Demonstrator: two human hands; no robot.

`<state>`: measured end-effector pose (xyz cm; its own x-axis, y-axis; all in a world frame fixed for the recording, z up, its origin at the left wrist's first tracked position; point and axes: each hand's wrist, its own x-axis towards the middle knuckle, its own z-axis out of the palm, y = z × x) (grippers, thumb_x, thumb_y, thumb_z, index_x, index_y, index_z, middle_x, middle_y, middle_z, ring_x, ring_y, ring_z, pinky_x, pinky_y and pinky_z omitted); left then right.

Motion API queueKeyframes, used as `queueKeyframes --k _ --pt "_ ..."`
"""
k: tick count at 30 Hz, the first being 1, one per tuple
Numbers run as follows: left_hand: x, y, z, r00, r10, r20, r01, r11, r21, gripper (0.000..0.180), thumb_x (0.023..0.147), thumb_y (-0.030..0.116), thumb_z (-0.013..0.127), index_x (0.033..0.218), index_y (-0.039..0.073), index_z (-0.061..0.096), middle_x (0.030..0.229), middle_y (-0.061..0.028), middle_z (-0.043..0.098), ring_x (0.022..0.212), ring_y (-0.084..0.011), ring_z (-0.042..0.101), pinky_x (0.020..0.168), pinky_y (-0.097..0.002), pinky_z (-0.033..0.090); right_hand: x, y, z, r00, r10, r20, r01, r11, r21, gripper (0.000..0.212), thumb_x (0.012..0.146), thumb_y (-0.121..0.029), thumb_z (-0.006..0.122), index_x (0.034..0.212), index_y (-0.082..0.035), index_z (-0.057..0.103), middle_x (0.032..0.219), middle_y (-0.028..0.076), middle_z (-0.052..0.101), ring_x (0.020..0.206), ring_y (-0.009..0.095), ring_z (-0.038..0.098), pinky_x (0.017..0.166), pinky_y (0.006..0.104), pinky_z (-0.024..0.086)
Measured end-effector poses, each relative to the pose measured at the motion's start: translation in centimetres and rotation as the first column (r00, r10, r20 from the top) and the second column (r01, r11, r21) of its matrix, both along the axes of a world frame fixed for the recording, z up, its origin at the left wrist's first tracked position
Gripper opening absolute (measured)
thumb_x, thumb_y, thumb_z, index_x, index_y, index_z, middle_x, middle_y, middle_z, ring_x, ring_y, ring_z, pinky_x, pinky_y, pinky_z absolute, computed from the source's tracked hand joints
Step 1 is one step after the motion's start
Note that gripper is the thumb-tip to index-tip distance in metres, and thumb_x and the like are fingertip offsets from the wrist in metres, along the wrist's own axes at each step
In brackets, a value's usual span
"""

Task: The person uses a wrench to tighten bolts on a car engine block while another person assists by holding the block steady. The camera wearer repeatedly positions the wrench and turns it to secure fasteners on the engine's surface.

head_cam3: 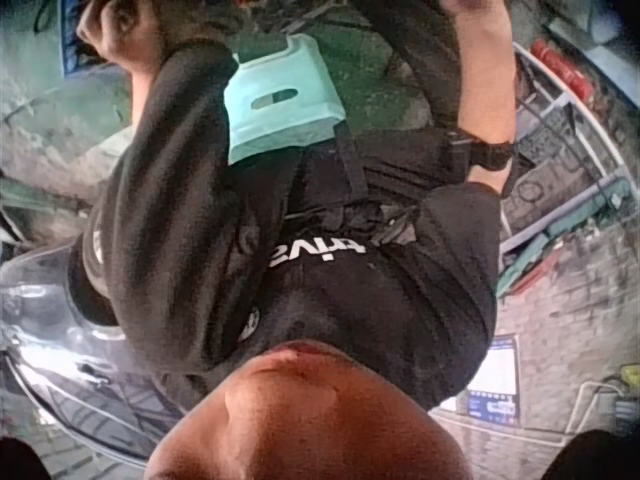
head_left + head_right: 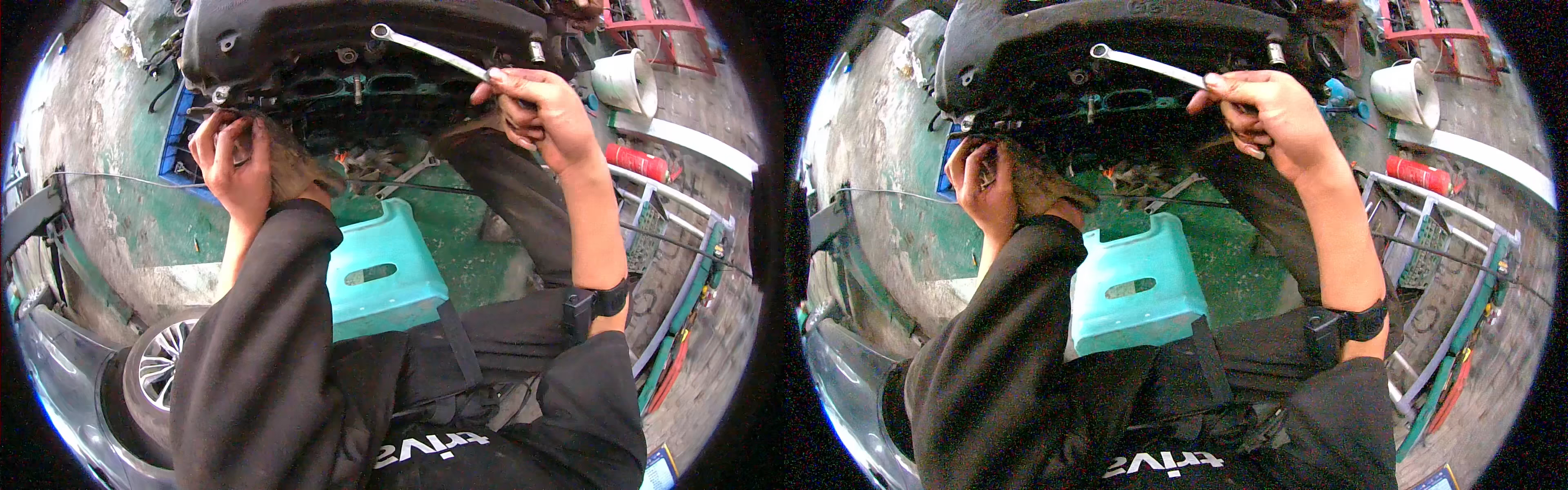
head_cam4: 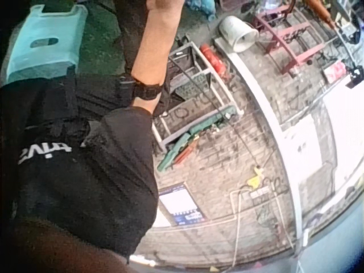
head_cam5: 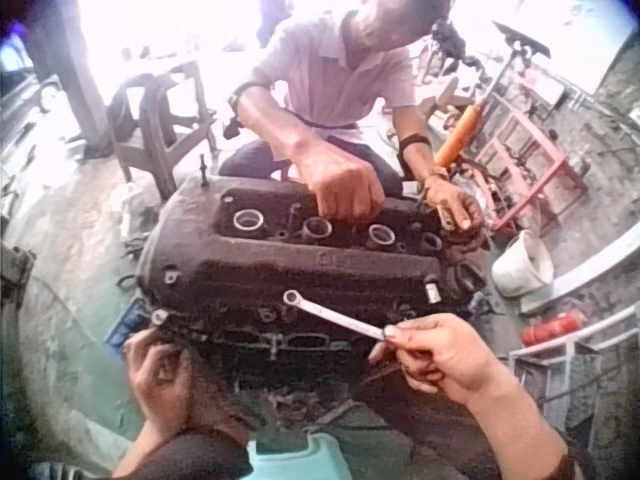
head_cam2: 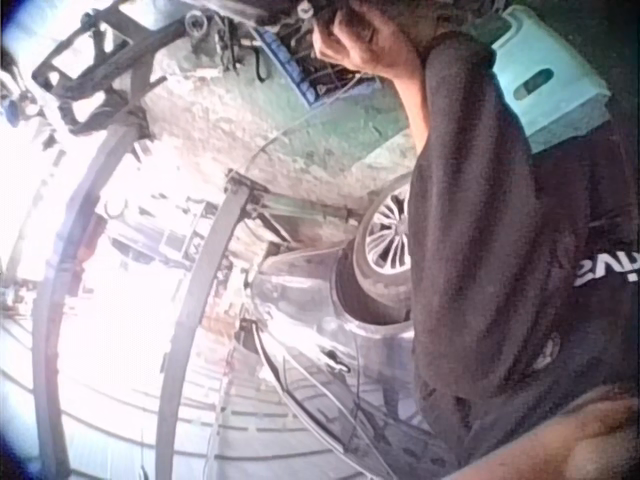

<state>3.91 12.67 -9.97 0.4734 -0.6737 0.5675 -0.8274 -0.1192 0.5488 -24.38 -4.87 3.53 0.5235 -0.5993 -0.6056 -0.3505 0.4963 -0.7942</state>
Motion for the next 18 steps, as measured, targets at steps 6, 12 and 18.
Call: queueKeyframes --k 6,12,18 --pt "-0.3 -0.3 0.7 1.000 0.006 -0.009 -0.006 1.000 0.001 0.019 0.069 0.003 0.076 0.086 0.004 0.067 0.103 -0.0102 0.061 0.099 -0.0275 0.054 0.088 -0.0362 0.042 0.6 0.2 1.1 0.999 0.031 -0.041 -0.032 0.999 -0.023 0.030 0.096 -0.021 0.049 0.093 0.006 0.062 0.044 -0.006 0.030 0.035 0.004 0.025 0.035 0.0205 0.027" --pt "0.0 -0.1 0.1 1.000 0.010 0.003 -0.010 1.000 0.008 0.020 0.069 0.004 0.076 0.086 0.004 0.067 0.104 -0.0099 0.061 0.099 -0.0277 0.054 0.088 -0.0364 0.042 4.4 6.0 -0.8 0.974 0.061 0.220 -0.114 0.965 0.235 0.030 0.095 -0.025 0.051 0.094 0.004 0.061 0.062 0.011 0.063 0.047 0.015 0.056 0.043 0.0254 0.042" --pt "0.4 0.2 -0.2 0.956 -0.109 -0.271 0.087 0.992 -0.091 0.030 0.075 0.008 0.071 0.103 0.003 0.063 0.110 -0.0157 0.059 0.105 -0.0336 0.053 0.091 -0.0431 0.040 18.4 8.2 -4.2 0.716 -0.505 0.482 -0.027 0.670 0.742 0.027 0.099 -0.030 0.047 0.108 -0.005 0.054 0.107 0.013 0.064 0.084 0.026 0.066 0.064 0.0354 0.053"
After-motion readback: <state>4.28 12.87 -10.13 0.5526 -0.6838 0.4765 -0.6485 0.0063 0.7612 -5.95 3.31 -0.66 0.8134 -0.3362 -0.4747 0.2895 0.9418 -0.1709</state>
